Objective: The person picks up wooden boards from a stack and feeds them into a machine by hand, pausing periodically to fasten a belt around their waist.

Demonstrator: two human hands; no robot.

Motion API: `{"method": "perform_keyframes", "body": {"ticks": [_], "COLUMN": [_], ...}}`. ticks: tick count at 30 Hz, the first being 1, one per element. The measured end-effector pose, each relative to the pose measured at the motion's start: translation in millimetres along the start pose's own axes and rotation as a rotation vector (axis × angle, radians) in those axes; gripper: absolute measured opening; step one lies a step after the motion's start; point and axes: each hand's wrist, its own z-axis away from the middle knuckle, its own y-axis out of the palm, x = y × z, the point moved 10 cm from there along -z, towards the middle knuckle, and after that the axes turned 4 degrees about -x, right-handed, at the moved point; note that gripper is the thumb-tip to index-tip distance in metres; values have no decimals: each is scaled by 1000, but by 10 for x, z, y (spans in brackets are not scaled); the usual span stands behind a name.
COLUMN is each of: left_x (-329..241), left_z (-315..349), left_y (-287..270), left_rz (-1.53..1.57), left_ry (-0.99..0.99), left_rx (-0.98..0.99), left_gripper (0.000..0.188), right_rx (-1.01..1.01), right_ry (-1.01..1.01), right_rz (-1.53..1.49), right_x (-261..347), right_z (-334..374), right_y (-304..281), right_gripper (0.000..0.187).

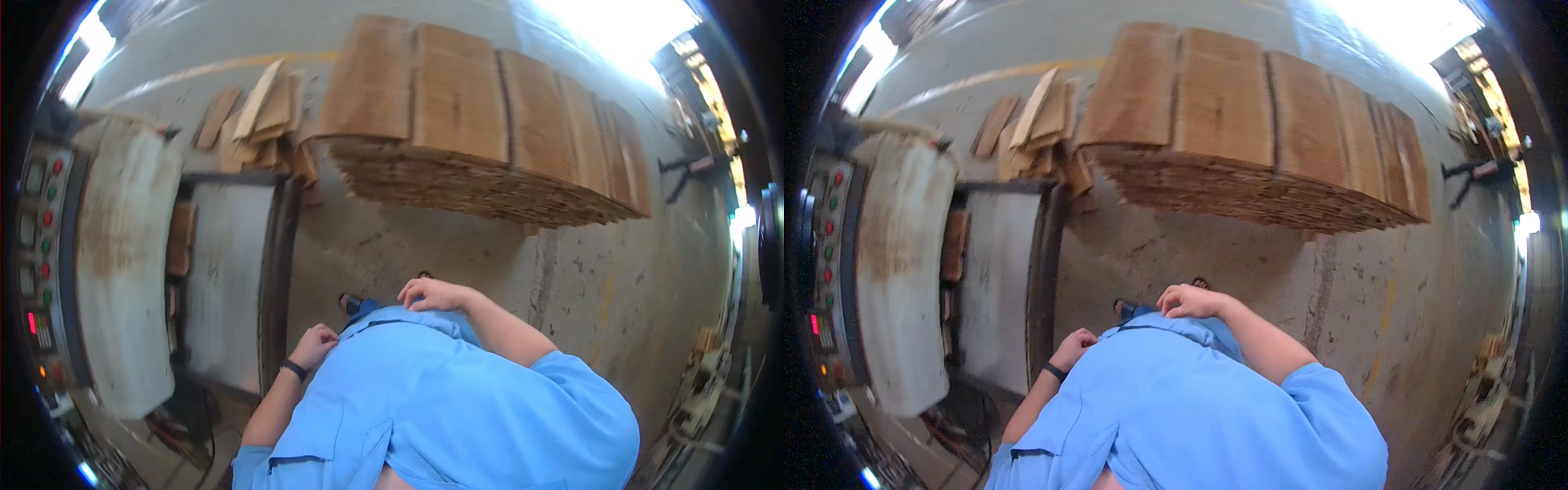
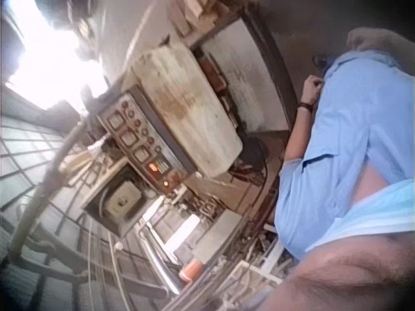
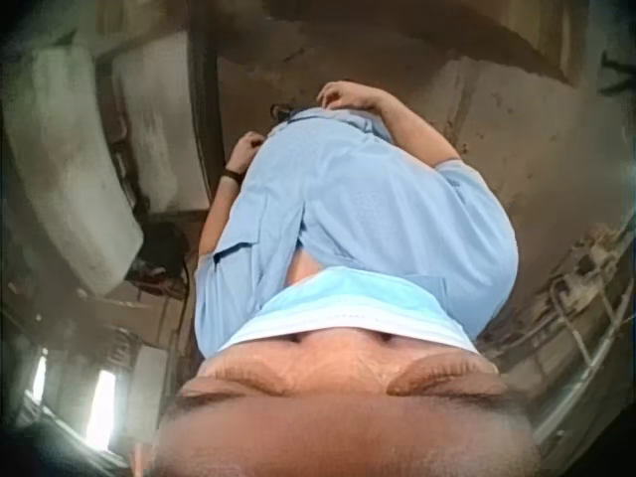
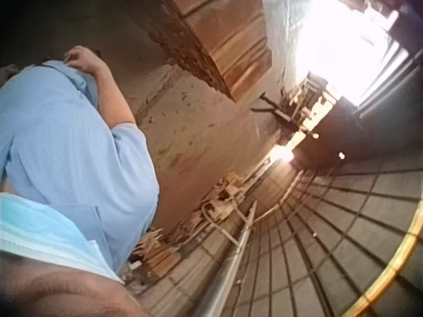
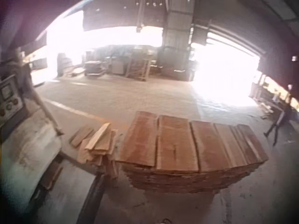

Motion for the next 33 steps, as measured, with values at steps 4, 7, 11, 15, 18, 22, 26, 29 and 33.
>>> {"method": "perform_keyframes", "body": {"ticks": [4,7,11,15,18,22,26,29,33], "left_x": [-561,-1147,-724,-375,-852,-539,-1181,-1441,-563], "left_z": [-576,-1047,-1777,-1988,-1707,-1778,-1914,-2344,-3057], "left_y": [-179,-48,565,1068,1354,1178,1023,751,622], "left_rz": [-414,-569,-651,-404,-666,-934,-804,-1092,-1128], "left_ry": [48,55,67,-24,206,-31,-371,-272,130], "left_rx": [-378,-551,-238,306,665,424,134,126,304], "left_gripper": [7,5,14,33,30,44,50,54,55], "right_rx": [-495,-906,-971,-712,-388,-498,-615,-815,-817], "right_ry": [54,62,179,158,599,488,457,498,489], "right_rz": [176,445,345,74,-57,-343,-156,-173,-277], "right_x": [-293,-457,-941,-1979,-2781,-2887,-3134,-3226,-3080], "right_z": [531,1002,1372,2189,3112,3395,3323,3631,3668], "right_y": [-682,-1288,-1496,-1325,-689,-72,-77,-378,-836], "right_gripper": [15,11,15,37,50,37,30,27,30]}}
